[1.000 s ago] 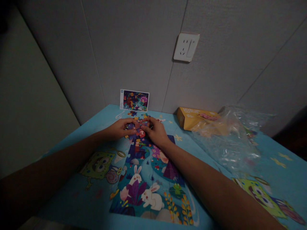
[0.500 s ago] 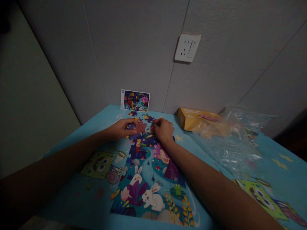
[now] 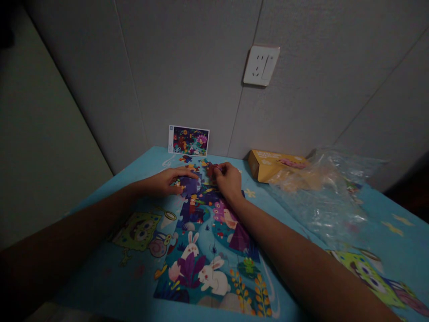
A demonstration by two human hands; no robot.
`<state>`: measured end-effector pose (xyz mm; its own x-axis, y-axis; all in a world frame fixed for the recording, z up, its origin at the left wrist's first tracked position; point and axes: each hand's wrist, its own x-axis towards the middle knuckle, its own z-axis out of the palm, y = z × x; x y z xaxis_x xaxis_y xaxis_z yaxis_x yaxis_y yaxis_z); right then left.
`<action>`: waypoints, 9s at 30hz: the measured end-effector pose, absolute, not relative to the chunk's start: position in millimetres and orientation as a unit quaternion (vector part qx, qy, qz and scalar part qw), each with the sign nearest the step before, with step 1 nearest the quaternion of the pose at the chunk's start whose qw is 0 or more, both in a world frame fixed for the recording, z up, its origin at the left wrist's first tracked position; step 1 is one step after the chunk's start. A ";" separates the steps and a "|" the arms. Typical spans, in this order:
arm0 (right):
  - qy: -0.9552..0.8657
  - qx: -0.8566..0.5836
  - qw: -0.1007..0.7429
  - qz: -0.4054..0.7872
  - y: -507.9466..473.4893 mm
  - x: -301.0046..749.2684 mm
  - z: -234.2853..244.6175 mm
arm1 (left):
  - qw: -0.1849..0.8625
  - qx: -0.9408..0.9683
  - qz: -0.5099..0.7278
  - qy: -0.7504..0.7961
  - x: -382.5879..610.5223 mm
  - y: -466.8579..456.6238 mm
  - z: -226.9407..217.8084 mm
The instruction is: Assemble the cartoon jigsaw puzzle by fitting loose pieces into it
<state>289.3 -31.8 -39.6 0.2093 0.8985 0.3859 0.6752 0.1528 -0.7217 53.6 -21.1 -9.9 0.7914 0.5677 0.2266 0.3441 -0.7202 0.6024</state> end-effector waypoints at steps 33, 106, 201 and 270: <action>-0.811 -0.418 0.399 0.096 -47.8 279.2 -31.7 | 0.311 0.885 0.221 0.268 53.5 -21.5 -10.9; -0.917 -0.275 0.285 0.045 -42.6 279.1 -39.6 | 0.072 0.902 0.134 0.405 43.9 -15.6 -3.3; -0.789 -0.440 0.403 0.148 -53.4 267.8 -33.3 | 0.059 0.879 0.351 0.318 63.9 -21.8 -16.3; -0.728 -0.527 0.433 0.073 -39.0 288.0 -31.2 | 0.523 0.712 0.339 0.323 68.8 -15.5 -24.6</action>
<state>288.0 -39.0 -31.2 -0.0697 0.8298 0.5537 0.7035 0.4344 -0.5625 68.8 -15.5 -24.6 0.5618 0.8147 0.1437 0.1058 -0.2430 0.9642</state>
